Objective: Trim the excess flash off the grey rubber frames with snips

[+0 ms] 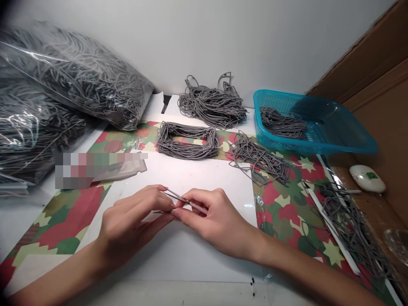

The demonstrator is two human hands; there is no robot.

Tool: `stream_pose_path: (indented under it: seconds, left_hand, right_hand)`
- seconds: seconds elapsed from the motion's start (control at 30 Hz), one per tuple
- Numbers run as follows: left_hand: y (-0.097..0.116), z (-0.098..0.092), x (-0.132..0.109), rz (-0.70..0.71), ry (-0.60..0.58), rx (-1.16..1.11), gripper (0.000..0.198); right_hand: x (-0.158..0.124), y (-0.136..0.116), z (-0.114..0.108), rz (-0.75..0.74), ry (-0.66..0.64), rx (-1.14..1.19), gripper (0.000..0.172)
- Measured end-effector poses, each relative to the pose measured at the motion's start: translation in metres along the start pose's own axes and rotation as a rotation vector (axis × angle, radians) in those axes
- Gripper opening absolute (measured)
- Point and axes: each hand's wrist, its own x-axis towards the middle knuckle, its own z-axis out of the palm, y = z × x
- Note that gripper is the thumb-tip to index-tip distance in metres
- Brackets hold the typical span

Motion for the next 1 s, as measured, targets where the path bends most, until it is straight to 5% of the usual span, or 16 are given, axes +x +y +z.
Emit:
stream_pose_path:
  seconds: [0.2, 0.33, 0.67, 1.0]
  left_hand:
    - [0.007, -0.008, 0.014, -0.393, -0.19, -0.453, 0.006]
    - [0.008, -0.011, 0.018, -0.558, -0.288, -0.573, 0.025]
    - [0.005, -0.01, 0.016, -0.711, -0.239, -0.787, 0.019]
    - [0.001, -0.009, 0.013, -0.698, -0.278, -1.198, 0.018]
  right_hand:
    - [0.001, -0.001, -0.003, -0.089, 0.066, -0.097, 0.02]
    - [0.0, -0.002, -0.005, -0.151, 0.1, -0.152, 0.016]
    - [-0.003, -0.006, -0.005, -0.224, 0.17, -0.241, 0.012]
    - [-0.007, -0.009, -0.005, -0.252, 0.174, -0.224, 0.01]
